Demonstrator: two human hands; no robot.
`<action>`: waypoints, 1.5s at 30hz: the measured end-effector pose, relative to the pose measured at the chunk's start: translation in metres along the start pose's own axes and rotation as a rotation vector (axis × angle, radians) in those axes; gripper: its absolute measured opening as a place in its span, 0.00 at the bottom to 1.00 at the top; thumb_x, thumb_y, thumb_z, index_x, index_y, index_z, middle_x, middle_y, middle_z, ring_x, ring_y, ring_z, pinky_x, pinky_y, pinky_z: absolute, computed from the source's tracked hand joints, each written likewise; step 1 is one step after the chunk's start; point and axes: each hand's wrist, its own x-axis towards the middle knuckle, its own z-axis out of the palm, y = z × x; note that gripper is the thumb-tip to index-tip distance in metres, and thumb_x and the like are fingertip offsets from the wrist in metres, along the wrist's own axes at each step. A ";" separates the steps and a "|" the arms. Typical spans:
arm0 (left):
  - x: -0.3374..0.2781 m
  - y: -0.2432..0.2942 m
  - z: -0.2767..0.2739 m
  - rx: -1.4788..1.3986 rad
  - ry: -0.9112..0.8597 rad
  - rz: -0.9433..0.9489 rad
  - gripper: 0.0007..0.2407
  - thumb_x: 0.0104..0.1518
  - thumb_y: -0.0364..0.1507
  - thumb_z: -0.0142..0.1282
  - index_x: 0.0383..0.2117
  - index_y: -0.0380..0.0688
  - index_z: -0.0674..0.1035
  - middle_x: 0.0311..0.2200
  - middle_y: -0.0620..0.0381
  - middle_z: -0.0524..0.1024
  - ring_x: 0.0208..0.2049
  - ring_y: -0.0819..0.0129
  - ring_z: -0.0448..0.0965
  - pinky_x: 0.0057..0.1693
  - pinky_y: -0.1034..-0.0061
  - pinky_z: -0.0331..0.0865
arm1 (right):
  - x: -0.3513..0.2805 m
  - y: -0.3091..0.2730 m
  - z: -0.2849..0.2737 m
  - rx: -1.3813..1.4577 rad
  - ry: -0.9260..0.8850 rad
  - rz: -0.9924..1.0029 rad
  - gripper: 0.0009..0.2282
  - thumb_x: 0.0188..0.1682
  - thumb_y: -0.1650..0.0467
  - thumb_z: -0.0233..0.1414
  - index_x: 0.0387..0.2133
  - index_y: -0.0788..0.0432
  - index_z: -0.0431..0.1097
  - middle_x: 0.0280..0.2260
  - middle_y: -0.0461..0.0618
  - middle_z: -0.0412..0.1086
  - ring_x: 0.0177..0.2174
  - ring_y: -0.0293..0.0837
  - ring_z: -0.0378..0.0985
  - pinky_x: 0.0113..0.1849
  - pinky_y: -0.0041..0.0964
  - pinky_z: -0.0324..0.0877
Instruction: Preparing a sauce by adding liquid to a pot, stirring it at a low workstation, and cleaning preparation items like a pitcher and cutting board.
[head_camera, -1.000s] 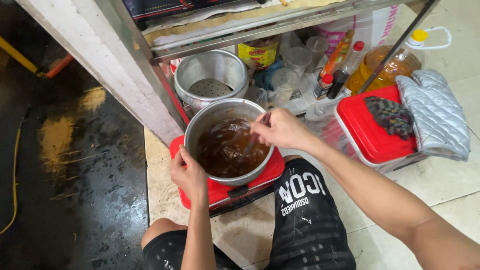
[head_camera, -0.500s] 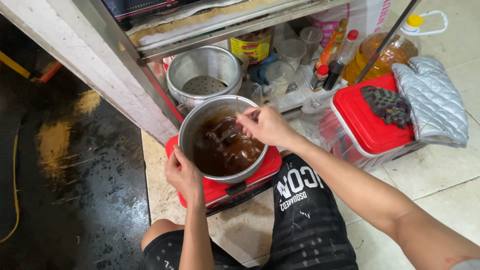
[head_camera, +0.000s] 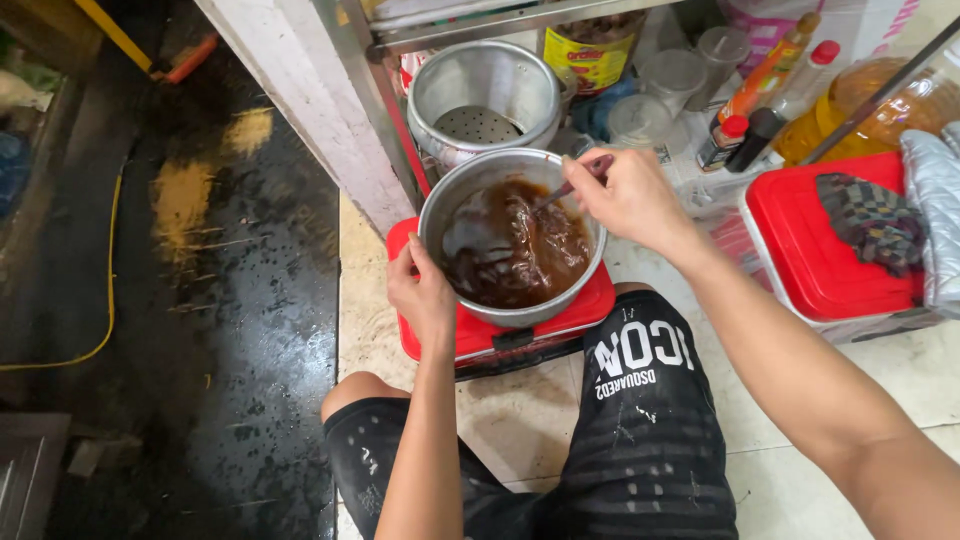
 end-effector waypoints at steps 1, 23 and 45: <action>0.000 -0.001 0.000 0.012 0.000 0.003 0.16 0.66 0.38 0.50 0.41 0.35 0.84 0.32 0.41 0.79 0.35 0.50 0.79 0.47 0.61 0.70 | 0.001 0.007 0.007 0.162 -0.061 0.017 0.15 0.56 0.63 0.52 0.34 0.65 0.77 0.22 0.50 0.77 0.22 0.37 0.81 0.28 0.34 0.74; -0.001 0.000 -0.001 -0.018 -0.006 -0.025 0.17 0.66 0.39 0.50 0.42 0.35 0.84 0.35 0.41 0.80 0.39 0.51 0.80 0.50 0.62 0.70 | 0.004 0.005 0.012 0.248 -0.197 0.046 0.14 0.56 0.63 0.51 0.36 0.63 0.77 0.25 0.48 0.78 0.25 0.36 0.80 0.27 0.32 0.74; -0.001 0.002 -0.002 -0.004 -0.005 -0.062 0.17 0.65 0.40 0.51 0.42 0.36 0.84 0.35 0.41 0.81 0.38 0.52 0.82 0.48 0.62 0.71 | 0.004 0.001 0.008 0.245 -0.273 0.075 0.14 0.57 0.64 0.50 0.36 0.65 0.77 0.25 0.50 0.78 0.23 0.36 0.80 0.28 0.32 0.74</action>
